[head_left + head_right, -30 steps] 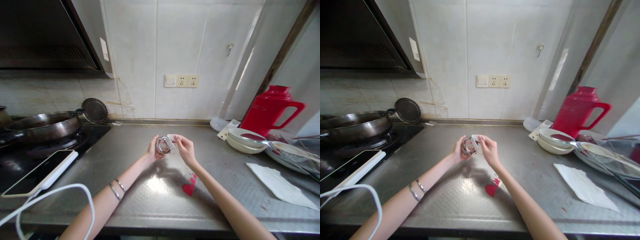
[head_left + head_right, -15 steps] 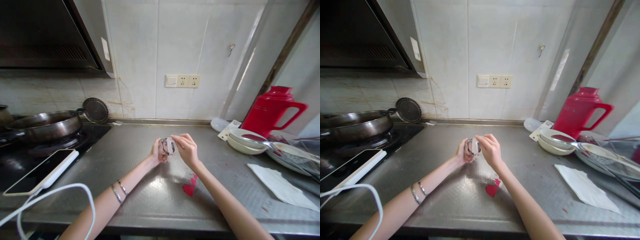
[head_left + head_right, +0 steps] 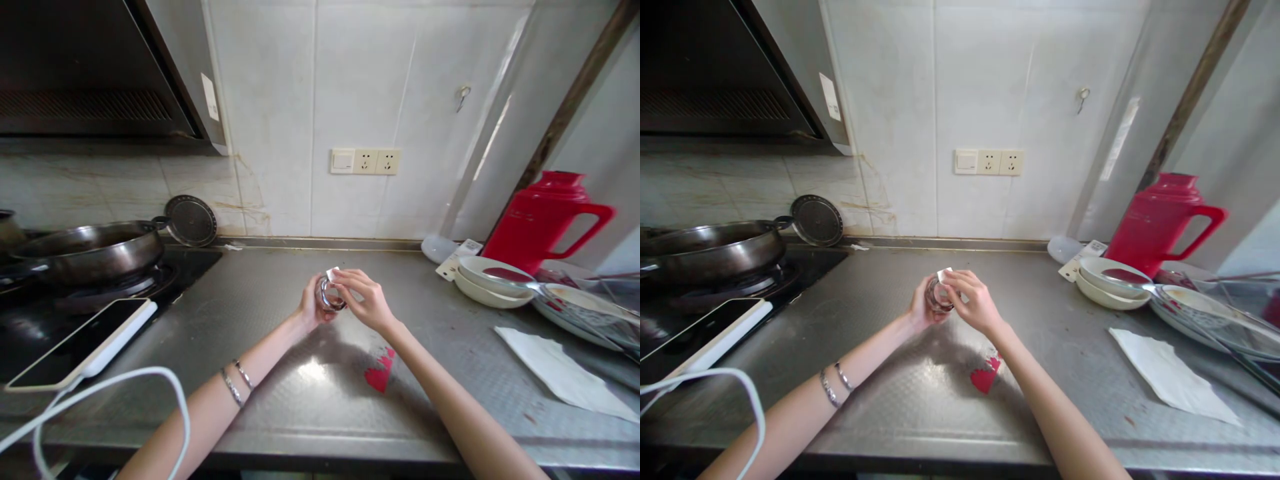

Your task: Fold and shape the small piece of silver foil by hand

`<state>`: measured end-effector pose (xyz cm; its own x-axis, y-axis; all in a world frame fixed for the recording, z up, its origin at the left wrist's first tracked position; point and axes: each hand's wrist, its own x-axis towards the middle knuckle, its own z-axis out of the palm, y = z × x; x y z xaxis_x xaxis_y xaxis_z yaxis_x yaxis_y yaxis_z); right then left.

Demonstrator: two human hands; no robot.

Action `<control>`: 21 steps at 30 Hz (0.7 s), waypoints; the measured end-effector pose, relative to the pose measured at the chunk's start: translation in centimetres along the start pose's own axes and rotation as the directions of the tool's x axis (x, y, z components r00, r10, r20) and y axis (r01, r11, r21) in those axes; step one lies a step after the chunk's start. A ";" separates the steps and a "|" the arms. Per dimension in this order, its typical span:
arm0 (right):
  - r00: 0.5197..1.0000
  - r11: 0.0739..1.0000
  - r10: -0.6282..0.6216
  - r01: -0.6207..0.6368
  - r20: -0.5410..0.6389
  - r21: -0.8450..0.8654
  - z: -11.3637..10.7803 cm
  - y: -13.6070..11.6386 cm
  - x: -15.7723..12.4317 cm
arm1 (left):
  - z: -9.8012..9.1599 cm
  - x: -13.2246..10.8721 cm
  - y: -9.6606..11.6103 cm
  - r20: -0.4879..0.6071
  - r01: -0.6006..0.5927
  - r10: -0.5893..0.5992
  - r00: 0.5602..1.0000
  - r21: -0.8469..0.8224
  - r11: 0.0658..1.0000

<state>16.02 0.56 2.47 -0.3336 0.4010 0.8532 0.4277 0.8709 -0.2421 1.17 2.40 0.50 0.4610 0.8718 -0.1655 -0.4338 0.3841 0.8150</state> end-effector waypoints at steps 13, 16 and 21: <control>0.991 0.991 0.133 -0.133 -0.005 0.030 0.6 1.0 -0.5 | 0.0 -0.4 0.2 0.056 -0.018 0.015 0.998 0.049 0.999; 0.986 0.986 0.164 -0.164 -0.019 0.010 0.6 1.5 -0.8 | 0.1 -0.4 0.4 0.098 0.009 -0.014 0.995 0.045 0.999; 0.992 0.993 -0.065 0.075 0.108 -0.093 0.8 0.7 -1.0 | -0.3 0.2 0.3 0.055 0.013 -0.008 0.998 -0.081 0.997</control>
<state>16.05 1.01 1.06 -0.4492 0.3721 0.8123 0.4777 0.8683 -0.1337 0.84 2.77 0.56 0.5062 0.8507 -0.1418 -0.4891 0.4186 0.7652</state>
